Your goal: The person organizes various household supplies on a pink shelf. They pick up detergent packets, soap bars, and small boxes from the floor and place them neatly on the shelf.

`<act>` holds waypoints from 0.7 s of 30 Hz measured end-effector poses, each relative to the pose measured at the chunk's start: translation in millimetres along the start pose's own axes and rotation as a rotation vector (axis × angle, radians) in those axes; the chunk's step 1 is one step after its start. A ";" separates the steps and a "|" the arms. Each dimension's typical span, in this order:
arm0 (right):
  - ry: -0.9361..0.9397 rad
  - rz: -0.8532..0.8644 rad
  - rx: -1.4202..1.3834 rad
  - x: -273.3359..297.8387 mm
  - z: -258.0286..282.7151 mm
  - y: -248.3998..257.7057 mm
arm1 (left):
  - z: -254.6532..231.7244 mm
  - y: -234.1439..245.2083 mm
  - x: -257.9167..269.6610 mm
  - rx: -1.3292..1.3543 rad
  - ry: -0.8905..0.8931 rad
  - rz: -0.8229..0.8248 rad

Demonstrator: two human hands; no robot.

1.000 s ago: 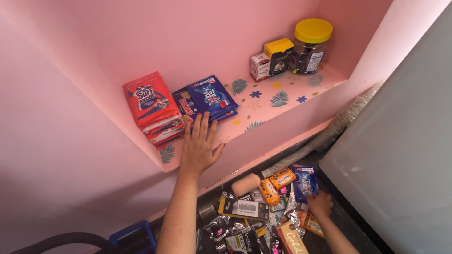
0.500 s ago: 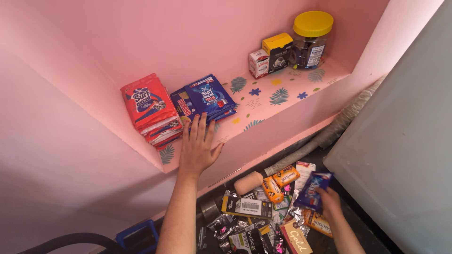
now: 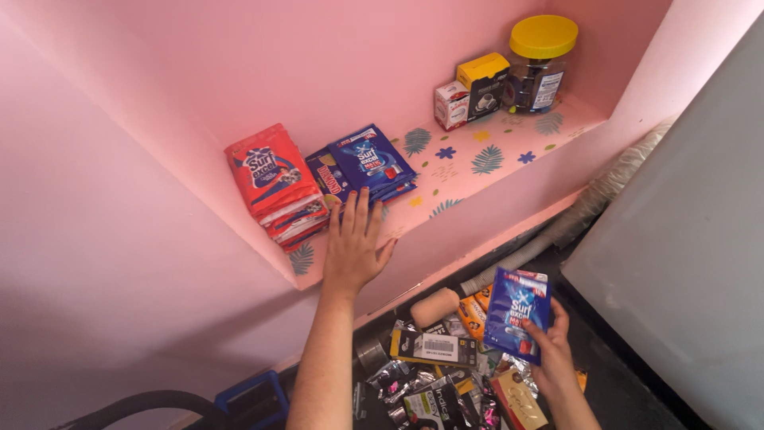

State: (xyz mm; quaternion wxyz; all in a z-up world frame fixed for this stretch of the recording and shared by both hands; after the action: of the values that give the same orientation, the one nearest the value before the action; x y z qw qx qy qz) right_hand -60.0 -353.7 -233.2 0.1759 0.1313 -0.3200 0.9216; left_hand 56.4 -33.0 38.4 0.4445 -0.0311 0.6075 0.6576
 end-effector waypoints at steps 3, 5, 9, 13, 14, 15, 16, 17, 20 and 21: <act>0.100 0.080 -0.008 13.9 32.5 -46.7 | 0.3 0.1 0.4 -0.003 -0.006 -0.001; 0.156 0.141 -0.009 21.8 52.8 -79.4 | 0.8 -0.8 0.9 0.003 -0.008 -0.004; 0.219 0.257 0.064 26.9 84.6 -154.2 | 0.9 -4.8 3.6 -0.001 -0.018 -0.011; 0.401 0.455 0.301 4.2 126.5 -253.3 | 2.5 -5.9 3.6 0.015 -0.018 -0.040; 0.372 0.493 0.327 -9.8 131.3 -279.3 | 2.8 -6.0 4.0 0.030 -0.014 -0.051; 0.411 0.558 0.341 -20.5 139.6 -306.0 | 3.2 -7.9 4.5 0.036 -0.008 -0.033; 0.449 0.625 0.355 -31.5 148.6 -330.7 | 3.7 -9.5 4.6 0.041 0.000 -0.016; 0.407 0.641 0.398 -49.1 151.1 -354.4 | 4.5 -11.1 4.3 0.047 0.007 0.000; 0.366 0.670 0.561 -90.4 148.3 -406.9 | 3.3 -10.8 5.6 -0.001 -0.006 -0.008; 0.369 0.676 0.620 -100.5 144.9 -419.0 | 3.4 -10.7 5.3 -0.004 -0.005 -0.017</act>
State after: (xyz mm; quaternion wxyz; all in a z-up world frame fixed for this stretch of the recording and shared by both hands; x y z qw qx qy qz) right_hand 220.6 -162.8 69.2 -0.1267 -0.0991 -0.0188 0.9868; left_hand 61.6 -28.7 28.0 0.4518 -0.0355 0.6047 0.6550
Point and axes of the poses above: each hand's wrist, its own x-axis away from the middle knuckle, its own y-axis out of the back of the hand, z = x × y, the point moved 8 cm from there along -x, towards the middle knuckle, and after that the axes turned 7 degrees about -y, right-handed, at the moved point
